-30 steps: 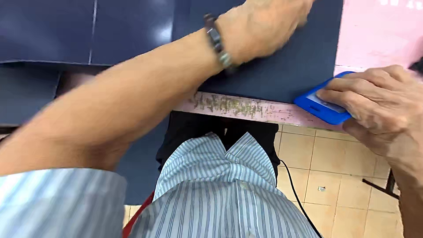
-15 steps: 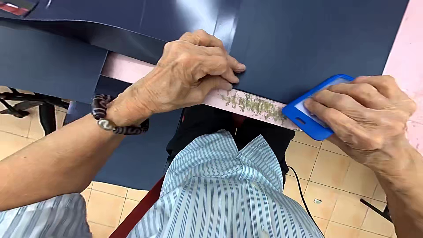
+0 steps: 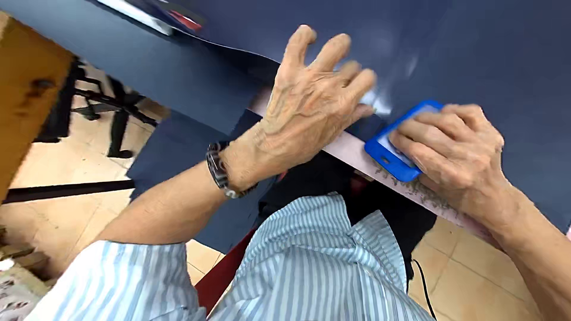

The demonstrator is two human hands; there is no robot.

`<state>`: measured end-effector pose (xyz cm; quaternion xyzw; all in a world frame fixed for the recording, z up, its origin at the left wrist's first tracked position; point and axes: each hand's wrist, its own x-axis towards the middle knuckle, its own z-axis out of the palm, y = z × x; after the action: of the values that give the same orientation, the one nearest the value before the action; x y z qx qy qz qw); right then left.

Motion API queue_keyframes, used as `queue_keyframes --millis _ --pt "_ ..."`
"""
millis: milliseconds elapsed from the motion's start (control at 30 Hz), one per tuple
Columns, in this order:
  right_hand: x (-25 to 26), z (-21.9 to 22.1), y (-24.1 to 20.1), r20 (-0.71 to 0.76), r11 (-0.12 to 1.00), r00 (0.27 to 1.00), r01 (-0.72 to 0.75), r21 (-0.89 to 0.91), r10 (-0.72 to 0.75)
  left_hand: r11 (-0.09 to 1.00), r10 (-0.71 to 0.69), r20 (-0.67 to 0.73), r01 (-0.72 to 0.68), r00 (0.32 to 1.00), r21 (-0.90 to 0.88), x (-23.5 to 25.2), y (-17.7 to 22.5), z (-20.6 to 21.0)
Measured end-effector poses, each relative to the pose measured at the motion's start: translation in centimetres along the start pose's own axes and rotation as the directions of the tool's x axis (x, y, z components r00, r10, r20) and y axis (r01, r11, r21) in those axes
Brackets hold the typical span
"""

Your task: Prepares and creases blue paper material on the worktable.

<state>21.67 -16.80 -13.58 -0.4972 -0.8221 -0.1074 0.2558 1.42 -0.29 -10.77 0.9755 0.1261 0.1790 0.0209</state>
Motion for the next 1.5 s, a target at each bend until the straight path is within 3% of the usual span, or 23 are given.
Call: queue_keyframes --millis 67,167,333,400,500,600,700,867,1100,1233,1300,1333,1400,1433,1500 --pt "-0.4 0.0 0.0 0.008 1.0 1.0 -0.012 -0.007 0.012 0.995 -0.065 0.032 0.062 0.997 0.074 -1.0 -1.6 0.2" --pt "-2.5 -1.0 -0.1 0.038 0.999 0.999 -0.032 -0.034 0.033 0.987 -0.055 -0.025 0.05 0.998 -0.155 -0.8 -1.8 2.3" --pt "-11.8 -6.6 -1.2 0.167 0.98 0.968 -0.174 -0.092 0.188 0.912 0.095 -0.001 -0.088 0.995 -0.402 2.1 6.1 4.2" --pt "-13.7 -7.6 -2.1 0.158 0.968 0.957 -0.226 -0.11 0.242 0.889 0.186 -0.002 -0.169 0.983 -0.425 2.9 7.4 4.7" --pt "-14.3 -7.4 -2.3 0.114 0.966 0.964 -0.228 -0.121 0.242 0.959 0.259 0.057 -0.249 0.964 -0.137 2.3 4.3 1.6" --pt "-14.0 -7.4 -2.3 0.118 0.964 0.96 -0.239 -0.118 0.253 0.976 0.085 0.075 -0.098 0.994 0.194 0.9 -3.0 -2.9" --pt "-12.5 -7.0 -2.1 0.15 0.972 0.965 -0.199 -0.125 0.217 0.98 -0.017 0.227 -0.028 0.974 0.195 0.8 -9.0 -2.7" --pt "-5.9 -4.4 -1.4 0.17 0.995 0.982 -0.07 -0.071 0.082 0.989 0.046 0.298 -0.086 0.954 0.121 3.6 -10.6 0.6" --pt "4.8 1.9 1.3 0.109 0.994 0.989 0.105 -0.006 -0.104 0.992 0.125 0.178 -0.126 0.976 -0.008 4.2 -11.5 2.2" --pt "9.0 5.3 2.7 0.04 0.992 0.991 0.127 0.006 -0.127 0.992 0.126 0.125 -0.124 0.984 -0.026 4.4 -11.4 2.9" --pt "9.5 5.7 2.6 0.03 0.991 0.991 0.128 0.034 -0.129 0.992 0.123 0.019 -0.124 0.992 0.034 3.8 -10.5 2.7" --pt "9.5 5.8 2.7 0.02 0.99 0.991 0.133 0.039 -0.134 0.987 0.146 -0.121 -0.136 0.982 0.084 3.4 -10.0 2.1" --pt "9.4 6.5 3.0 -0.022 0.989 0.989 0.145 0.024 -0.145 0.988 0.084 -0.355 -0.032 0.931 0.151 1.6 -8.2 -0.5" --pt "9.4 6.8 3.2 -0.041 0.989 0.988 0.147 0.006 -0.147 0.988 -0.053 -0.415 0.109 0.908 0.112 0.2 -7.0 -1.9" --pt "9.2 7.3 3.5 -0.072 0.989 0.986 0.148 -0.019 -0.149 0.871 -0.477 -0.28 0.49 0.833 -0.026 -2.7 -5.5 -3.8"
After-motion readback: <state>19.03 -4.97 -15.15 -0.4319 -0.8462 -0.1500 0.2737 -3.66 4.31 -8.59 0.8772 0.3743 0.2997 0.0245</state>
